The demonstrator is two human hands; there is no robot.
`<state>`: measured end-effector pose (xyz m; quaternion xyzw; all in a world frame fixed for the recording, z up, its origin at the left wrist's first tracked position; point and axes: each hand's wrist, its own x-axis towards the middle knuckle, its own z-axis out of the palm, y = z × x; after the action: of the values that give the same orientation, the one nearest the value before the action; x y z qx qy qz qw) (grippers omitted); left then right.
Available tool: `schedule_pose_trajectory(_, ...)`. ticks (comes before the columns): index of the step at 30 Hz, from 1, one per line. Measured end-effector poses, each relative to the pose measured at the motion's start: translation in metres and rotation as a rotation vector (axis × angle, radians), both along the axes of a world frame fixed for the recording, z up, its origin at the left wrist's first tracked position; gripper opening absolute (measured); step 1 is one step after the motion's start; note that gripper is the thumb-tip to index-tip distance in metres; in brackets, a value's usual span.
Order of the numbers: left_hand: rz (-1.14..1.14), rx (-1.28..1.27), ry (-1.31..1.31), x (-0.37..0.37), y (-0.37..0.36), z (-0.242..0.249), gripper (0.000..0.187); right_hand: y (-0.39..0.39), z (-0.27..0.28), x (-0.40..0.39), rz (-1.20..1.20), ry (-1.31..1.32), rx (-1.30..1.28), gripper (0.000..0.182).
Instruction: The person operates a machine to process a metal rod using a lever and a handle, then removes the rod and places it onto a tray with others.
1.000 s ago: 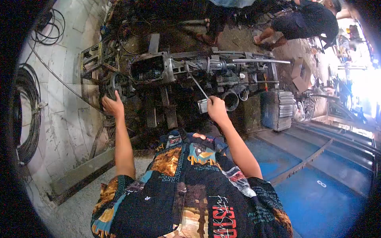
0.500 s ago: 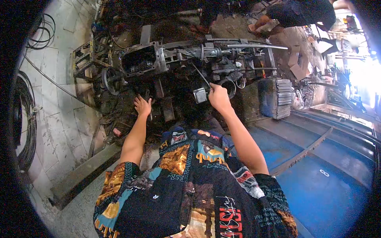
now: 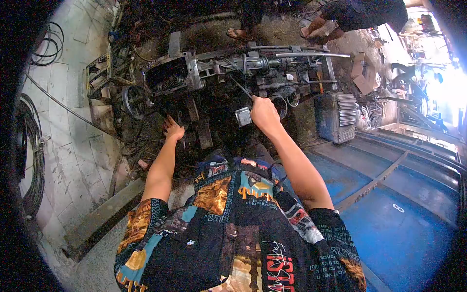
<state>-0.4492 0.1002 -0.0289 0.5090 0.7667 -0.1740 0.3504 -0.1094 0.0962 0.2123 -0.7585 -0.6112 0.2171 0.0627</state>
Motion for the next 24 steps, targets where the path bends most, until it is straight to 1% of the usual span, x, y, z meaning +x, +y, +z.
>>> schedule_pose_trajectory(1,0.002,0.000,0.001,-0.002,-0.003,-0.010,0.099,0.003,0.001,-0.002,0.027,-0.035,-0.029,0.028)
schedule_pose_trajectory(2,-0.035,0.125,0.010,-0.005,-0.009,-0.029,0.095,0.006,0.002,-0.004,0.052,-0.070,-0.059,0.027)
schedule_pose_trajectory(3,-0.073,0.250,0.017,-0.007,-0.010,-0.033,0.092,0.010,0.005,-0.007,0.050,-0.071,-0.059,0.027)
schedule_pose_trajectory(4,-0.076,0.249,0.014,-0.009,-0.012,-0.038,0.092,0.015,0.009,-0.010,0.106,-0.102,-0.065,0.021)
schedule_pose_trajectory(5,-0.093,0.330,-0.010,-0.010,-0.014,-0.035,0.088,0.022,0.013,-0.013,0.160,-0.134,-0.072,0.017)
schedule_pose_trajectory(6,-0.111,0.410,-0.033,-0.011,-0.014,-0.034,0.085,0.032,0.018,-0.017,0.152,-0.102,-0.157,0.019)
schedule_pose_trajectory(7,-0.120,0.407,-0.035,-0.013,-0.014,-0.032,0.085,0.042,0.015,-0.016,0.143,-0.101,-0.161,0.019)
schedule_pose_trajectory(9,-0.159,0.449,-0.004,-0.016,-0.011,-0.024,0.082,0.066,0.009,-0.010,0.202,-0.039,-0.346,0.024)
schedule_pose_trajectory(10,-0.069,0.317,-0.048,-0.016,-0.006,-0.018,0.085,0.079,0.007,-0.009,0.095,-0.017,-0.379,0.026)
schedule_pose_trajectory(11,-0.065,0.317,-0.051,-0.015,-0.004,-0.015,0.085,0.090,0.009,-0.010,-0.006,0.006,-0.411,0.028)
schedule_pose_trajectory(13,-0.074,0.153,-0.004,-0.015,0.002,-0.010,0.089,0.096,0.013,-0.014,0.027,-0.006,-0.393,0.029)
schedule_pose_trajectory(15,-0.077,0.126,0.020,-0.017,0.003,-0.019,0.090,0.084,0.015,-0.022,-0.090,0.091,-0.419,0.029)
schedule_pose_trajectory(16,-0.087,0.102,0.040,-0.016,0.005,-0.025,0.091,0.074,0.007,-0.025,-0.112,0.078,-0.313,0.028)
schedule_pose_trajectory(17,-0.087,0.101,0.038,-0.015,0.006,-0.026,0.091,0.070,-0.009,-0.019,-0.160,0.118,-0.322,0.026)
schedule_pose_trajectory(19,-0.022,0.025,0.022,-0.012,0.009,-0.026,0.091,0.054,-0.020,-0.021,-0.223,0.175,-0.232,0.025)
schedule_pose_trajectory(20,-0.023,0.027,0.024,-0.010,0.011,-0.021,0.091,0.057,-0.015,-0.022,-0.224,0.178,-0.230,0.025)
schedule_pose_trajectory(22,-0.088,-0.048,0.091,-0.008,0.015,-0.007,0.092,0.066,0.000,-0.026,-0.320,0.293,-0.497,0.023)
schedule_pose_trajectory(24,-0.084,-0.040,0.068,-0.011,0.017,0.002,0.093,0.066,0.001,-0.026,-0.326,0.310,-0.484,0.022)
